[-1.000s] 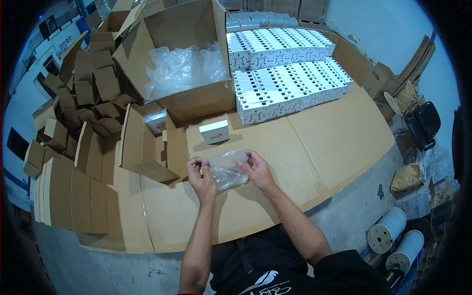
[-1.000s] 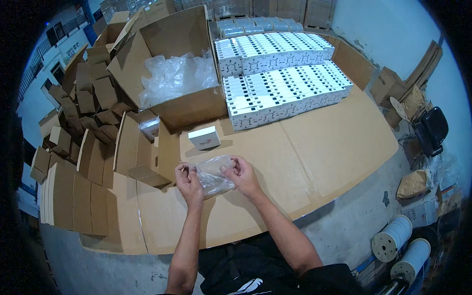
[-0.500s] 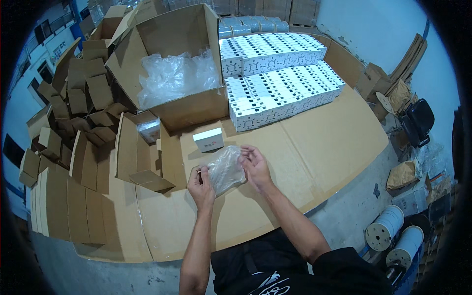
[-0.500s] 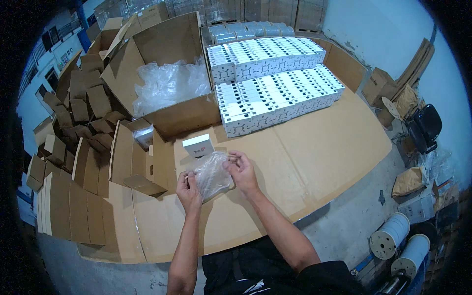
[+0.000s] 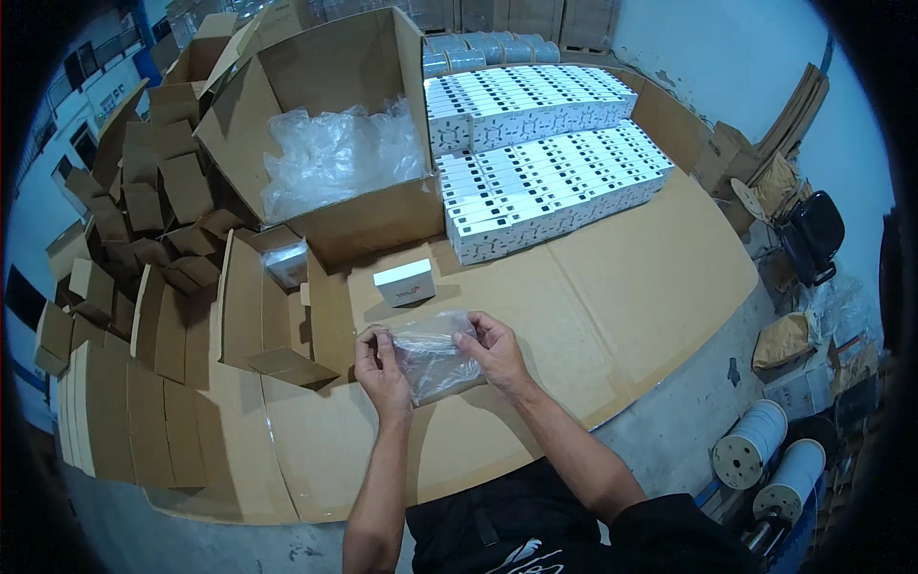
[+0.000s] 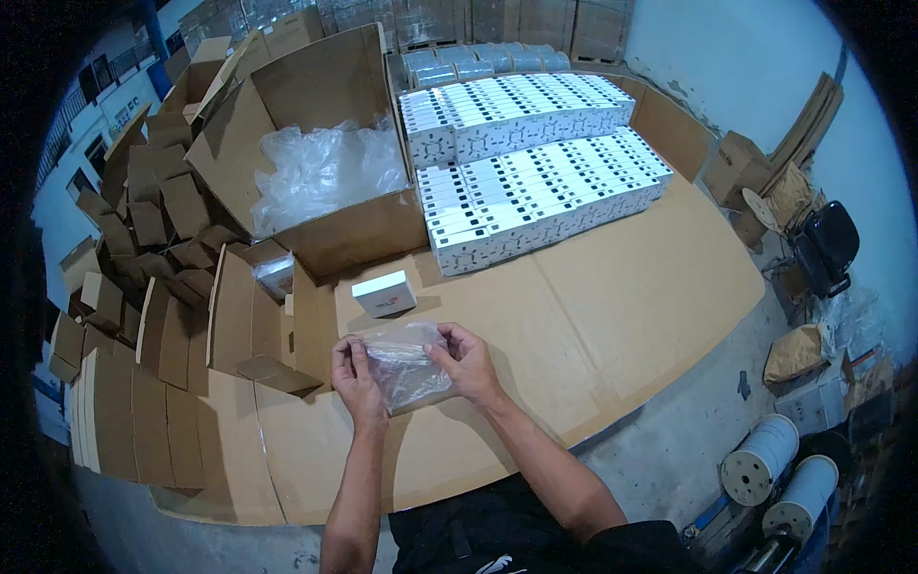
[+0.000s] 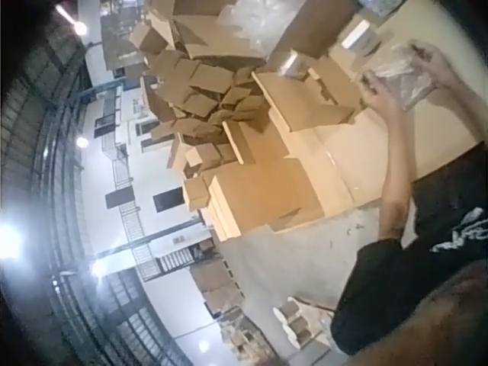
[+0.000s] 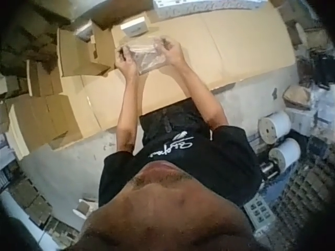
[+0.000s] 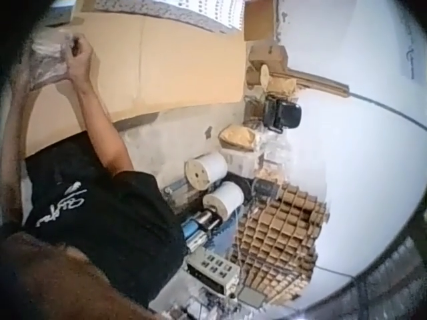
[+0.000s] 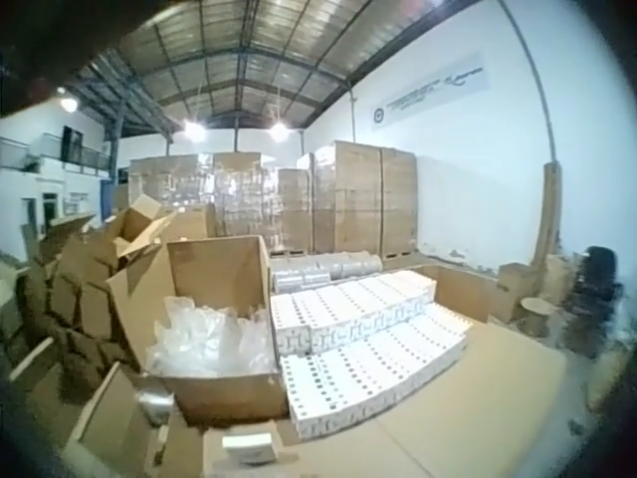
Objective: Packaging small product boxes into plastic bags and placing them into cardboard shipping boxes.
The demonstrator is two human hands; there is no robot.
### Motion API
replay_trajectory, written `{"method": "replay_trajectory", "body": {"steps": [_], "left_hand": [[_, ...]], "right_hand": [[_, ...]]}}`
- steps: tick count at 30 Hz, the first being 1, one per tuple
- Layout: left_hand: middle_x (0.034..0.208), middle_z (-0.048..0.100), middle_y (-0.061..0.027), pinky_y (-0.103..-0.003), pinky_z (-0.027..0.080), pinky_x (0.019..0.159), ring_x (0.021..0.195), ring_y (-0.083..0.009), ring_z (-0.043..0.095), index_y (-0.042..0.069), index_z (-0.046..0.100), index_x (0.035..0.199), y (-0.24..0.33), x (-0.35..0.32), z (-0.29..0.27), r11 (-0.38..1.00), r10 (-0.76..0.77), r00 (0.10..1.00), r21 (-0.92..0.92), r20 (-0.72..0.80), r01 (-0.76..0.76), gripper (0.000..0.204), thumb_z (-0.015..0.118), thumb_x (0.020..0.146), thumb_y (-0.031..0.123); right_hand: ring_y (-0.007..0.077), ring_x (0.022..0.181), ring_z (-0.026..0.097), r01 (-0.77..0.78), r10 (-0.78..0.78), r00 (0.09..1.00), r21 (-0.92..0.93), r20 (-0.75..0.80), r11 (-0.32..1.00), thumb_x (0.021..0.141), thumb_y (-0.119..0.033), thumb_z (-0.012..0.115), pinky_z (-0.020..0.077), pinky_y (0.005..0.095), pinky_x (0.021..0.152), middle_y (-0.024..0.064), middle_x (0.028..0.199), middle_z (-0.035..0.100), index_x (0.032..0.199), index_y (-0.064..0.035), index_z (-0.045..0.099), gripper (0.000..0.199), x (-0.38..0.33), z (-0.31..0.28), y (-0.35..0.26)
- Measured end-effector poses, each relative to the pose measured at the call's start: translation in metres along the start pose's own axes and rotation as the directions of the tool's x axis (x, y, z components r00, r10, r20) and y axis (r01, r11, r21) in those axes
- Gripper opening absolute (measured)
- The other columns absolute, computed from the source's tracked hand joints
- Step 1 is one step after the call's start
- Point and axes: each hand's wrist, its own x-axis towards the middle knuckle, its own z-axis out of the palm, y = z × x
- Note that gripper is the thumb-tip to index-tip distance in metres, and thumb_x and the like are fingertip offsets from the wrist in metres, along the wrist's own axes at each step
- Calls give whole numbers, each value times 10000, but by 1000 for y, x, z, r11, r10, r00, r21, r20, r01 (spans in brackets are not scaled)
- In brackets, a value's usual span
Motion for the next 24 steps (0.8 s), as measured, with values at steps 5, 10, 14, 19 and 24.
{"method": "replay_trajectory", "body": {"steps": [5,10,14,19,24], "left_hand": [[986,608,-6,-227,457,784,864,-83,540,16,627,1063,16,-7,4,983,25,998,179,59,-35,164,569,1063,170],[868,592,14,-208,410,594,722,-43,488,14,643,1049,11,-2,-2,948,120,974,269,191,-170,144,586,1051,147],[864,586,16,-208,401,586,717,-45,485,14,632,1057,9,1,-8,956,71,973,264,219,-129,152,581,1054,157],[870,568,20,-220,425,641,750,-52,497,22,600,1052,13,2,-9,966,11,995,254,97,-35,202,549,1073,216],[904,570,7,-224,447,720,819,-68,524,27,590,1045,3,3,-13,975,63,997,209,35,-69,202,546,1074,223]], "right_hand": [[76,816,606,-94,93,996,8,15,996,990,-131,680,507,243,764,11,930,683,1137,1,674,198,5,-13,13],[85,854,613,-133,149,989,431,-3,892,990,-137,680,505,253,771,3,951,681,1138,-16,687,191,1,-19,2],[91,819,601,-140,184,982,518,-34,844,988,-153,684,498,259,755,6,925,666,1122,-31,685,181,1,-33,-1],[65,717,566,-10,17,999,161,-41,987,1004,-171,666,475,236,661,-19,833,616,1032,-37,656,137,-4,-24,-9],[46,669,534,-3,15,998,-181,64,983,1014,-150,640,443,212,610,-42,777,581,972,-16,619,142,-14,-4,-3]]}}
